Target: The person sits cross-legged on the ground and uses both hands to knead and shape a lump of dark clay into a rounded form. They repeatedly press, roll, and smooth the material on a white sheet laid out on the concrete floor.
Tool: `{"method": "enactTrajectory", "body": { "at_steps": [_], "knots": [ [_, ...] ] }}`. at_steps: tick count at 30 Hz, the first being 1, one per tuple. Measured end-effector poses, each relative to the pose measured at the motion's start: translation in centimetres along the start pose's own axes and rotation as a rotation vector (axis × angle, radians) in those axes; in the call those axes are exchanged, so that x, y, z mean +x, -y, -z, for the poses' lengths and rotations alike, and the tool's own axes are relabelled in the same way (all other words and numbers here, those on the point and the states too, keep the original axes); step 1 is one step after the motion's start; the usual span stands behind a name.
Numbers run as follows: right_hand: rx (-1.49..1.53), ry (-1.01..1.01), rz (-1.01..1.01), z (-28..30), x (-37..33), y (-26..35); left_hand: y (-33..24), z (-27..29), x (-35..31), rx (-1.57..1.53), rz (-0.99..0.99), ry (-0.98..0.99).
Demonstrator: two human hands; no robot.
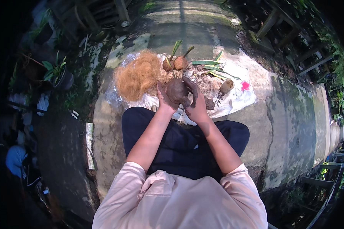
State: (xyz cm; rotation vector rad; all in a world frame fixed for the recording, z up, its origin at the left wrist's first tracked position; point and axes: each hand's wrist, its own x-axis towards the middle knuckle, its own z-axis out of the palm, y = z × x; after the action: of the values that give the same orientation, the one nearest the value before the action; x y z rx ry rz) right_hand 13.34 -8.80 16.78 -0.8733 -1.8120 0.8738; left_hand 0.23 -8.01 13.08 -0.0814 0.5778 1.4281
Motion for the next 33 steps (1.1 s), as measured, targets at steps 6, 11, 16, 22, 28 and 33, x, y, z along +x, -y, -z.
{"method": "enactTrajectory", "body": {
  "at_steps": [6, 11, 16, 22, 28, 33],
  "knots": [
    [-0.371, -0.109, 0.136, -1.3, 0.8, -1.2, 0.6, -0.5, -0.3, 0.005, -0.009, 0.14],
    [-0.304, -0.092, 0.021, -1.7, -0.3, -2.4, -0.5, -1.1, -1.1, 0.119, -0.021, 0.16],
    [-0.398, -0.074, 0.026, -1.6, -0.6, -1.8, -0.4, -0.3, -0.8, 0.003, -0.059, 0.236],
    [-0.379, -0.075, 0.132, -1.7, -1.3, -1.1, 0.3, 0.0, -0.4, -0.076, -0.125, 0.26],
    [-0.263, -0.053, 0.243, -1.6, -1.3, -1.3, 0.5, 1.1, 1.0, -0.005, -0.086, 0.206],
    [-0.127, -0.111, 0.002, -0.5, -0.2, -0.8, 1.3, -0.5, 0.3, 0.047, -0.175, 0.048]
  ]
}}
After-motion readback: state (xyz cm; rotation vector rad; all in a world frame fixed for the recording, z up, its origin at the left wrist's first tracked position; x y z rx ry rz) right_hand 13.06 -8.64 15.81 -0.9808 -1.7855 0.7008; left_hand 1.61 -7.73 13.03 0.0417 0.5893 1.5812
